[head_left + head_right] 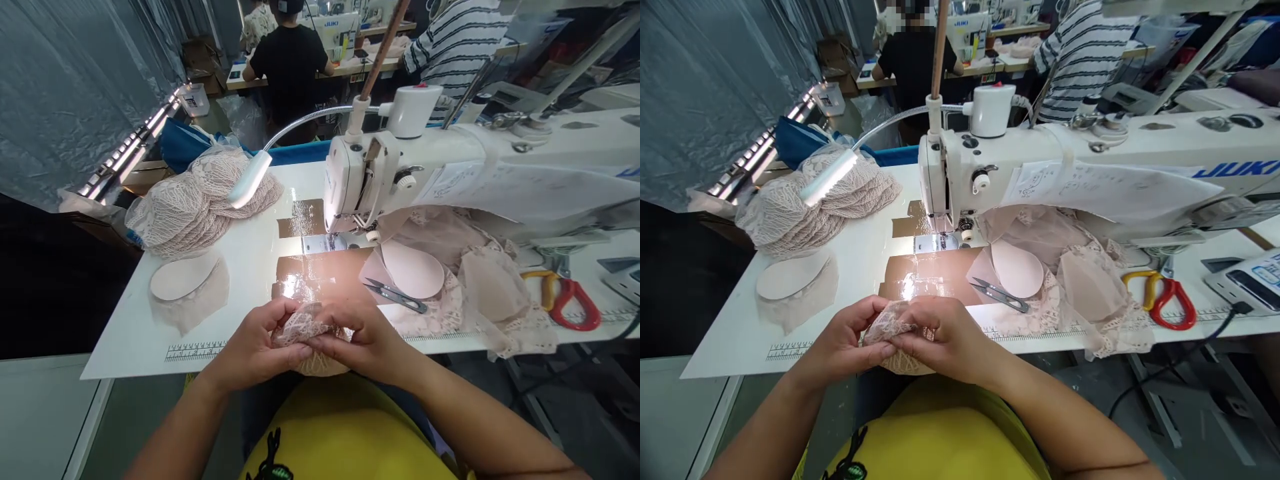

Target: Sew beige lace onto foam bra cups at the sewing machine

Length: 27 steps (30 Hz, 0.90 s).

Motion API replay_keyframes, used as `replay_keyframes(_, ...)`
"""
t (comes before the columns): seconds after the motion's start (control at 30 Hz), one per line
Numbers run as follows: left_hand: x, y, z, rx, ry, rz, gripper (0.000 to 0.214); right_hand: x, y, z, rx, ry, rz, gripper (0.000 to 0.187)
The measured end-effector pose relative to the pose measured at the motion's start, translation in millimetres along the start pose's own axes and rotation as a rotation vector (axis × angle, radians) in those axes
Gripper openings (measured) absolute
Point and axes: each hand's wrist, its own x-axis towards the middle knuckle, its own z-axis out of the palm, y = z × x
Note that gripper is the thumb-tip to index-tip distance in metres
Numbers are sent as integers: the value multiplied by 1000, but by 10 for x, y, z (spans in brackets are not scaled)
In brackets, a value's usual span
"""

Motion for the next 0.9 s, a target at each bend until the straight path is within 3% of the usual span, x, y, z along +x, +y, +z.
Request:
replay_keyframes(0.13,10,-61,40,-11,15,-6,22,35,36,-8,-60,141,12,11)
replay_keyframes(0.37,-16,7,7,-13,1,17,25,87,50,15,-46,236,101,16)
replay_keyframes(0.57,47,8,-24,-46,34,-47,28,105,63,18,-72,256,70,13)
replay_keyframes(0.73,134,-31,-10,-135,-16,-68,26,122,67,6,-90,241,53,12)
replay_keyframes(0.9,175,-24,15,-107,9,-44,25,121,47,-24,-95,231,110,14)
